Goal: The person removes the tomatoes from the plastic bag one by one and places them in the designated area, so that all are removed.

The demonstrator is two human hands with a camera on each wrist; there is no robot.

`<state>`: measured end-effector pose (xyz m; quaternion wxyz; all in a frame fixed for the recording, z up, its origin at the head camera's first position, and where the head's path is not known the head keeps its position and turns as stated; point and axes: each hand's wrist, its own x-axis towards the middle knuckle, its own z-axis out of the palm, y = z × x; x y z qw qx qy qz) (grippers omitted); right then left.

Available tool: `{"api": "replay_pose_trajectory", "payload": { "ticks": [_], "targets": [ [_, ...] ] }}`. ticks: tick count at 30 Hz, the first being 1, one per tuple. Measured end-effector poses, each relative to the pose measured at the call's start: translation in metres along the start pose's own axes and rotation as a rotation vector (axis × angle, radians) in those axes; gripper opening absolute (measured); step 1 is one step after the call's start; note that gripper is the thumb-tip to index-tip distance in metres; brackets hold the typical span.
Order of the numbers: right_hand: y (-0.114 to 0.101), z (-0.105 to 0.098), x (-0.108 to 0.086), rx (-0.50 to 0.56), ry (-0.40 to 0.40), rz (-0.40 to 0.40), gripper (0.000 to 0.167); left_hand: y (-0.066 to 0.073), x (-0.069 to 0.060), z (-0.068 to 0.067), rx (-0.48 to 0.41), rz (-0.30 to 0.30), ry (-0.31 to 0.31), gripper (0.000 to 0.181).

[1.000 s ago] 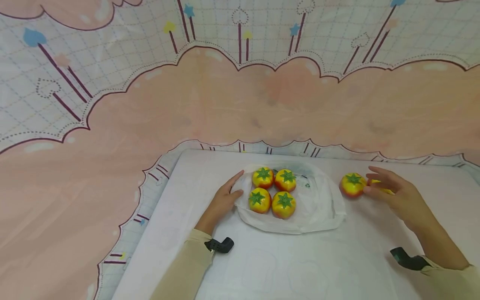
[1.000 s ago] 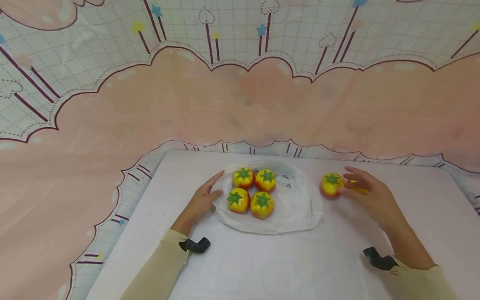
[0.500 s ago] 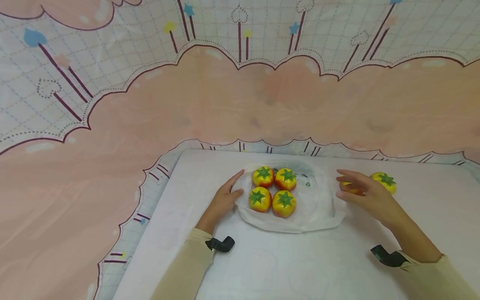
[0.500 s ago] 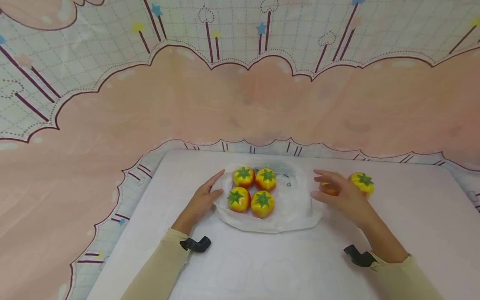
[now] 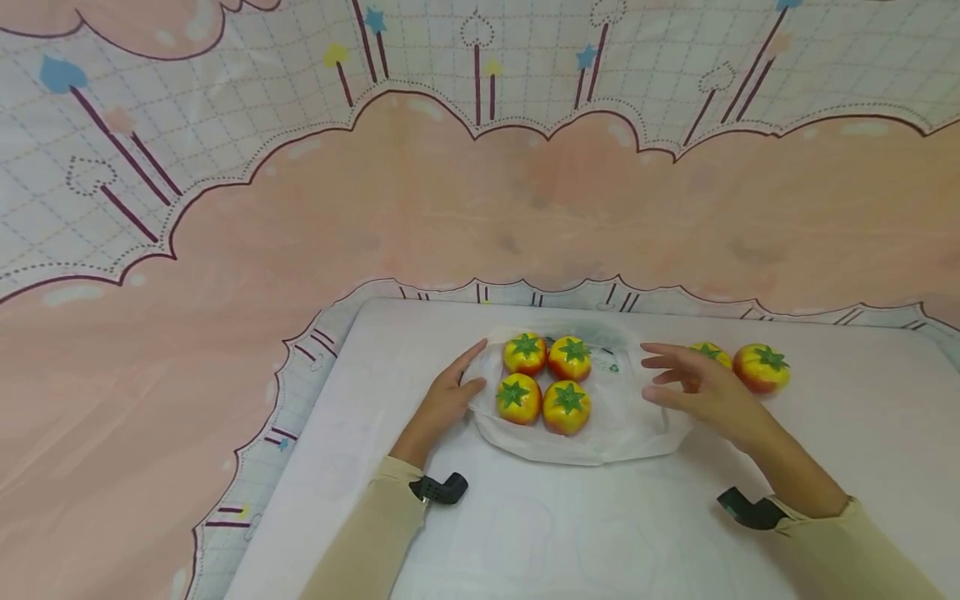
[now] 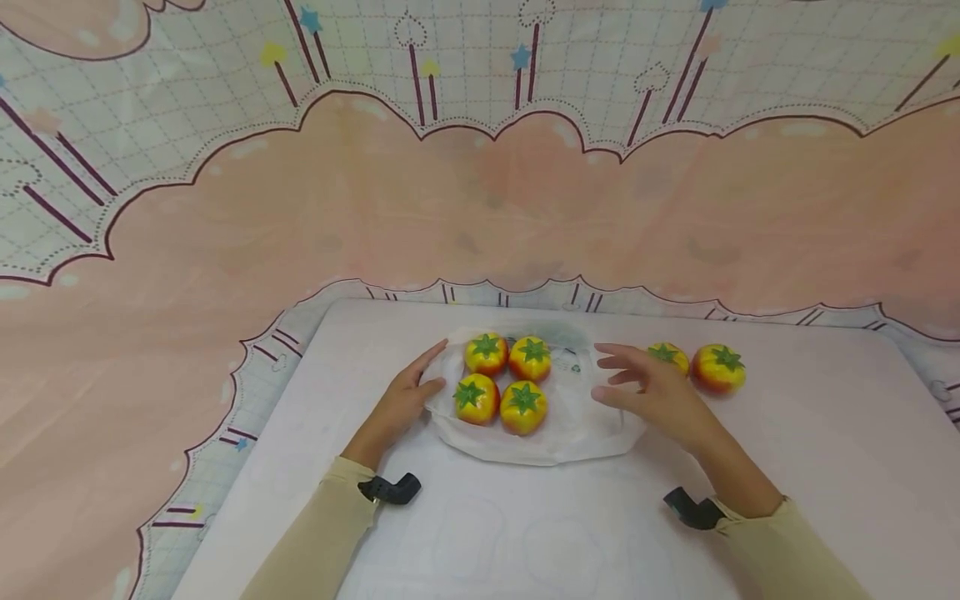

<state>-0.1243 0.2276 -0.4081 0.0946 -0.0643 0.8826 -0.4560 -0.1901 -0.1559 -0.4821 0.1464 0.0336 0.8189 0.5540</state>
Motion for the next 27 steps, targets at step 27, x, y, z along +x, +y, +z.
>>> {"api": "replay_pose_trajectory", "payload": {
  "ticks": [27],
  "targets": [
    [-0.001, 0.044, 0.017, 0.006, -0.184, 0.005, 0.069, 0.001, 0.002, -0.001, 0.009, 0.027, -0.002, 0.061]
  ]
}}
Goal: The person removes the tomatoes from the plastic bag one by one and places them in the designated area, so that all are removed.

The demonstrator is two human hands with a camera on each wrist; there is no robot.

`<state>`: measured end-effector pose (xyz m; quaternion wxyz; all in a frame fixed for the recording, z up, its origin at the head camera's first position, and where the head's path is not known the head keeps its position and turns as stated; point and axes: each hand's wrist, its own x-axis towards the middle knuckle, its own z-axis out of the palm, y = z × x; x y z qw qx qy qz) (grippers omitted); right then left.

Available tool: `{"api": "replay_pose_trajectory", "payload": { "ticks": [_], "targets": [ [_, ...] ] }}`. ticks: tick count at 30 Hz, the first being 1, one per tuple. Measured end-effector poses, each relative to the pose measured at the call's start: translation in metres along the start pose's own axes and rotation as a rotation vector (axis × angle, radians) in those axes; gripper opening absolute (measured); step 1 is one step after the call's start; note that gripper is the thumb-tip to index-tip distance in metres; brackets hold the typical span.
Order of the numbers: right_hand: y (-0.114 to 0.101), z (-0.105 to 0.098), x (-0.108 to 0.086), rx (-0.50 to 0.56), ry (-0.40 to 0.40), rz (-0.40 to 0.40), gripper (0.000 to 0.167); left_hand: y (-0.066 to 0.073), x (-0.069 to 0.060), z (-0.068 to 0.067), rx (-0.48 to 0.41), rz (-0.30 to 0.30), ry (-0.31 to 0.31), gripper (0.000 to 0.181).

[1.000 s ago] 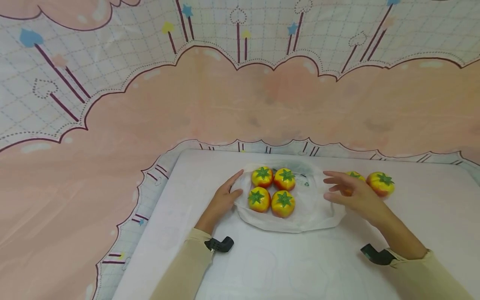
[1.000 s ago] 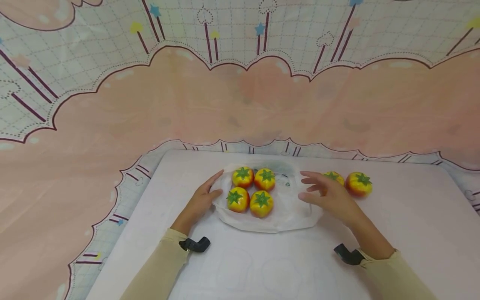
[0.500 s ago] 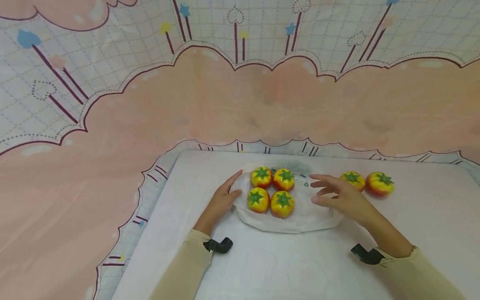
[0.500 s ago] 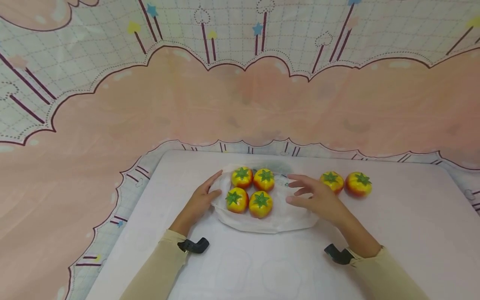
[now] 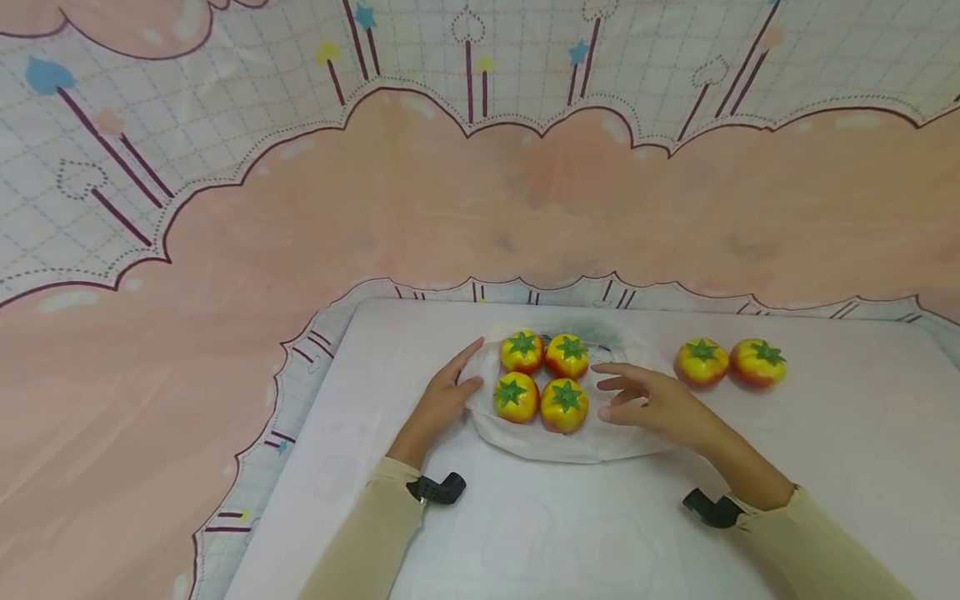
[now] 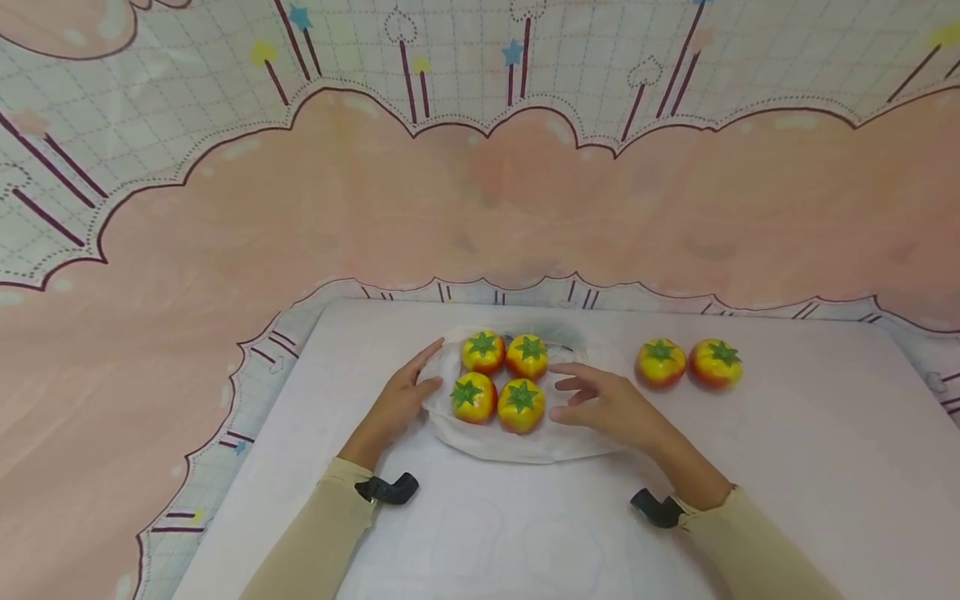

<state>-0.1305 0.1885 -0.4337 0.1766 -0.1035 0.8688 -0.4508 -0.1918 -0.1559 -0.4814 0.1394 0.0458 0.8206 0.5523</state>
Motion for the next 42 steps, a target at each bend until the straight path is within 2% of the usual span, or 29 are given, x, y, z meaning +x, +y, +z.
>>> {"api": "replay_pose_trajectory", "payload": {
  "ticks": [3, 10, 18, 26, 37, 42],
  "targets": [
    [0.000, 0.002, 0.002, 0.004, -0.014, 0.002, 0.069, 0.000, 0.001, 0.000, -0.006, 0.001, -0.006, 0.060],
    [-0.001, 0.010, 0.007, 0.013, -0.025, -0.070, 0.063, -0.001, 0.001, 0.000, -0.007, 0.005, -0.004, 0.060],
    [-0.003, 0.020, 0.011, 0.018, -0.033, -0.032, 0.066, -0.002, -0.002, 0.001, -0.015, 0.002, -0.015, 0.060],
    [-0.003, 0.028, 0.016, 0.033, -0.029, -0.036, 0.067, -0.002, -0.004, -0.001, -0.005, -0.007, -0.006, 0.060],
    [-0.002, 0.033, 0.022, 0.037, -0.024, -0.052, 0.069, -0.005, 0.002, -0.002, -0.019, 0.013, -0.020, 0.060],
    [-0.001, 0.035, 0.023, 0.011, -0.017, -0.026, 0.070, -0.005, 0.002, -0.002, -0.024, 0.017, -0.023, 0.061]
  ]
}}
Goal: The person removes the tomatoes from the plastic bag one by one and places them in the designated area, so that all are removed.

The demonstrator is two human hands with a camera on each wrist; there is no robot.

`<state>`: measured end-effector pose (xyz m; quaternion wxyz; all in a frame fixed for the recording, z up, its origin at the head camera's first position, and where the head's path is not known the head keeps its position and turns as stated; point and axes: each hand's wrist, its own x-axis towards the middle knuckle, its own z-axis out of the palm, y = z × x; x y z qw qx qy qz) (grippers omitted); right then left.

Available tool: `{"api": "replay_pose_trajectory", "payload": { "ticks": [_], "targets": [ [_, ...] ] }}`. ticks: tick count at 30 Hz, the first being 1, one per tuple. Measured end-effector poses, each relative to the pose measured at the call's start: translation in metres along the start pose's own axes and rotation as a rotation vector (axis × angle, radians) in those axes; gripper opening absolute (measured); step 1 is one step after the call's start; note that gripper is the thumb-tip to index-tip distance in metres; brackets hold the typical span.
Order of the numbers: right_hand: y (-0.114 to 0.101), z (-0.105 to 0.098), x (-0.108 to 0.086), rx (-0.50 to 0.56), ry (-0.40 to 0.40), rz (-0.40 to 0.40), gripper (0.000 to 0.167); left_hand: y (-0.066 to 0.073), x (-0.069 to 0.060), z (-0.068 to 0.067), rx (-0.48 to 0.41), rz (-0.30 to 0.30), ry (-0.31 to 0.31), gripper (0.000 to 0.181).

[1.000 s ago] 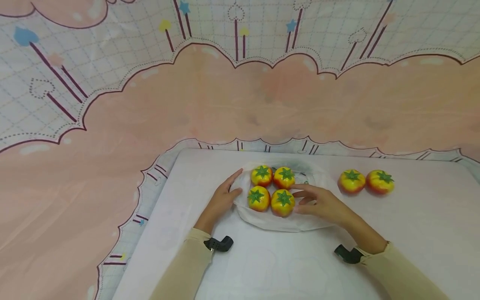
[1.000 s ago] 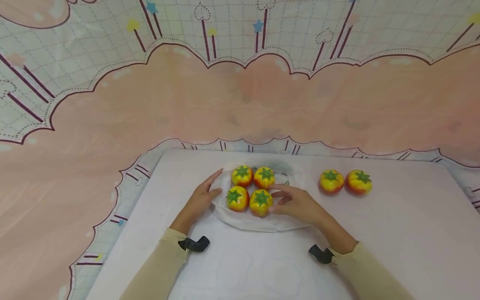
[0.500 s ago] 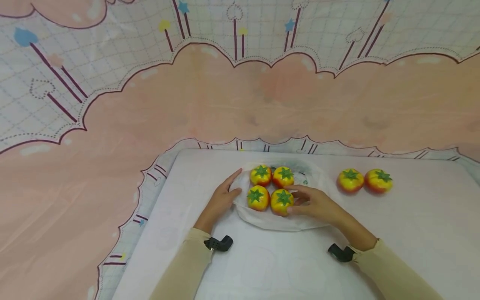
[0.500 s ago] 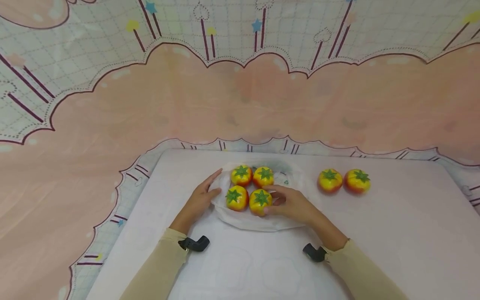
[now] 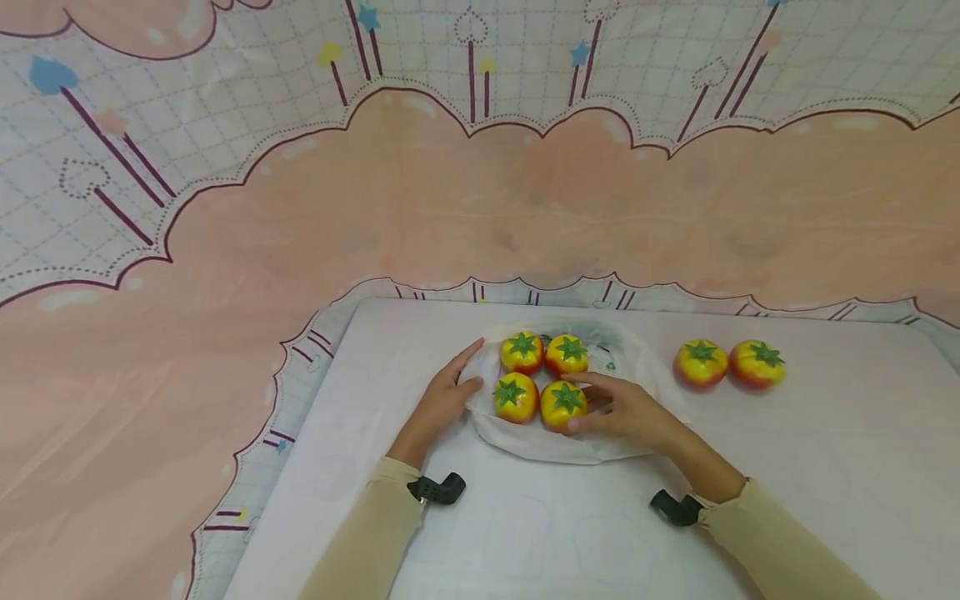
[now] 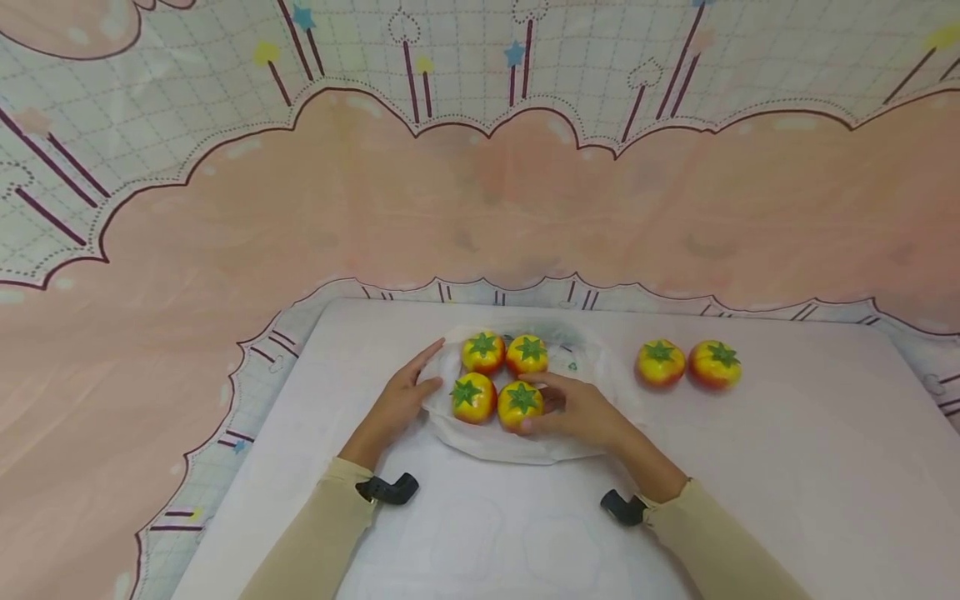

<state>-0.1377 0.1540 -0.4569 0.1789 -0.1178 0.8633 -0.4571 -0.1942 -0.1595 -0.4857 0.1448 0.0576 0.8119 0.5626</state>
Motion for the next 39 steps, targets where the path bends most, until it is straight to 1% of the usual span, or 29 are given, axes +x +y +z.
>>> {"api": "replay_pose_trajectory", "payload": {
  "ticks": [7, 13, 21, 24, 27, 31, 34, 39],
  "targets": [
    [-0.002, 0.000, -0.001, -0.014, -0.001, 0.017, 0.070, 0.000, -0.002, 0.000, 0.001, -0.020, 0.002, 0.060],
    [-0.003, -0.001, -0.001, -0.003, -0.003, 0.006, 0.070, 0.003, -0.002, 0.000, -0.002, -0.008, 0.008, 0.060],
    [-0.005, -0.002, -0.002, 0.020, -0.022, 0.004, 0.070, 0.002, -0.001, 0.000, -0.006, -0.018, 0.010, 0.061],
    [-0.005, -0.002, -0.003, 0.010, -0.010, 0.019, 0.070, 0.002, 0.000, 0.001, -0.011, -0.011, 0.009, 0.061],
    [-0.005, -0.003, -0.004, 0.004, -0.005, 0.015, 0.071, 0.002, 0.000, 0.001, -0.013, -0.008, 0.013, 0.061],
    [-0.008, -0.006, -0.009, 0.002, 0.004, 0.007, 0.071, 0.000, 0.000, 0.001, -0.011, -0.014, 0.017, 0.061],
    [-0.012, -0.010, -0.013, 0.000, 0.021, 0.017, 0.071, 0.000, 0.000, 0.002, -0.013, -0.016, 0.018, 0.061],
    [-0.012, -0.017, -0.018, -0.006, 0.045, -0.013, 0.068, 0.000, 0.000, 0.003, -0.004, -0.004, 0.019, 0.061]
  ]
}}
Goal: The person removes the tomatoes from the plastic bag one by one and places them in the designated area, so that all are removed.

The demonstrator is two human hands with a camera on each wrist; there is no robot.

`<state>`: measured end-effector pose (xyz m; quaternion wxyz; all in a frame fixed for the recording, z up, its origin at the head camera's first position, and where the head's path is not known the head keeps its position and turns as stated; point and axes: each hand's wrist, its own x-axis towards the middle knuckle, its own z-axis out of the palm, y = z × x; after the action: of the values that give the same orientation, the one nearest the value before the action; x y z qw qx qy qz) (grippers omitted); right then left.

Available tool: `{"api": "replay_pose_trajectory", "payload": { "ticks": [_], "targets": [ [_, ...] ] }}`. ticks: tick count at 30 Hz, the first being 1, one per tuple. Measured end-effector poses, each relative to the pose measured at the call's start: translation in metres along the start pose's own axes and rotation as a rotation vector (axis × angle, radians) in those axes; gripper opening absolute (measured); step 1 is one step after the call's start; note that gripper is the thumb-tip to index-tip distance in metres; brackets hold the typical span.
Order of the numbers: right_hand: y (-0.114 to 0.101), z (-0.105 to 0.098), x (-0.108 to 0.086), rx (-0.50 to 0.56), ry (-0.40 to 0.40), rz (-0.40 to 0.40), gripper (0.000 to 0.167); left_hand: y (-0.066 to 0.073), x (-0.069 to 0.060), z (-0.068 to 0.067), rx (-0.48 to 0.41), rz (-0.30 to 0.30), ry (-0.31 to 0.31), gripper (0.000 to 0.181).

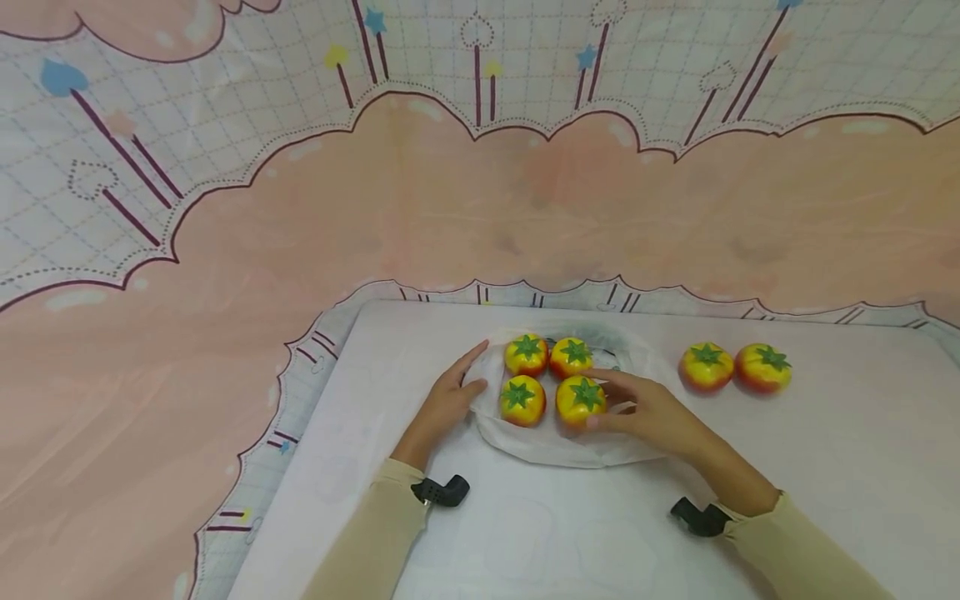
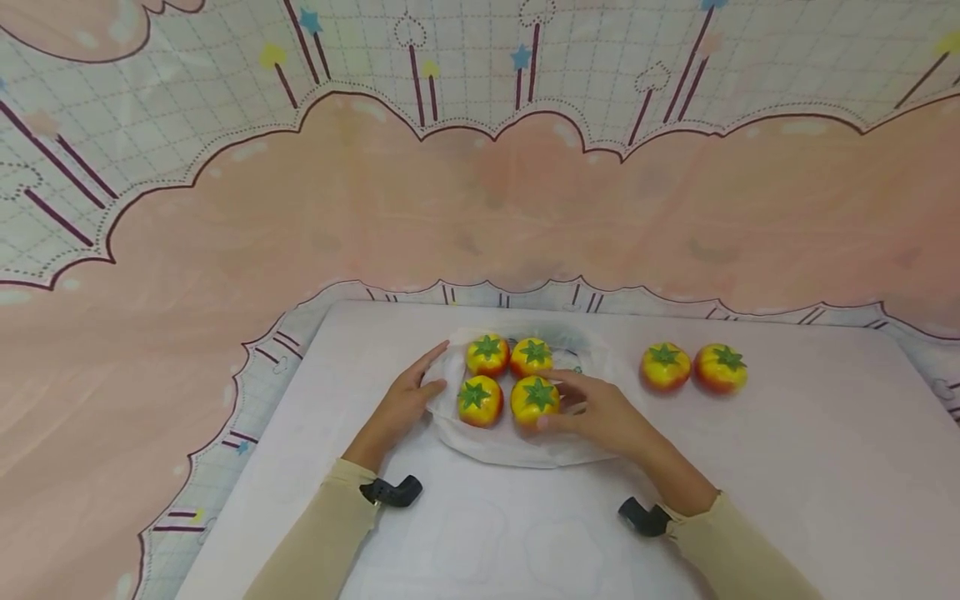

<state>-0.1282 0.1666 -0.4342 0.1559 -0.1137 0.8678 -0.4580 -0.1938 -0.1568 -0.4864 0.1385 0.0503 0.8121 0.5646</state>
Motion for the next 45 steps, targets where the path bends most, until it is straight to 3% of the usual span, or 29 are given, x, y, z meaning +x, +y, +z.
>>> {"api": "replay_pose_trajectory", "payload": {
  "ticks": [18, 31, 45],
  "targets": [
    [-0.001, -0.032, -0.022, -0.018, 0.058, 0.020, 0.070, 0.003, 0.001, 0.005, 0.011, -0.003, 0.001, 0.060],
    [0.002, -0.054, -0.039, -0.073, 0.136, 0.020, 0.071, 0.003, -0.001, 0.002, 0.008, -0.015, 0.002, 0.060],
    [-0.002, -0.072, -0.052, -0.063, 0.166, 0.051, 0.073, 0.001, -0.001, -0.001, -0.001, -0.009, -0.001, 0.060]
  ]
}}
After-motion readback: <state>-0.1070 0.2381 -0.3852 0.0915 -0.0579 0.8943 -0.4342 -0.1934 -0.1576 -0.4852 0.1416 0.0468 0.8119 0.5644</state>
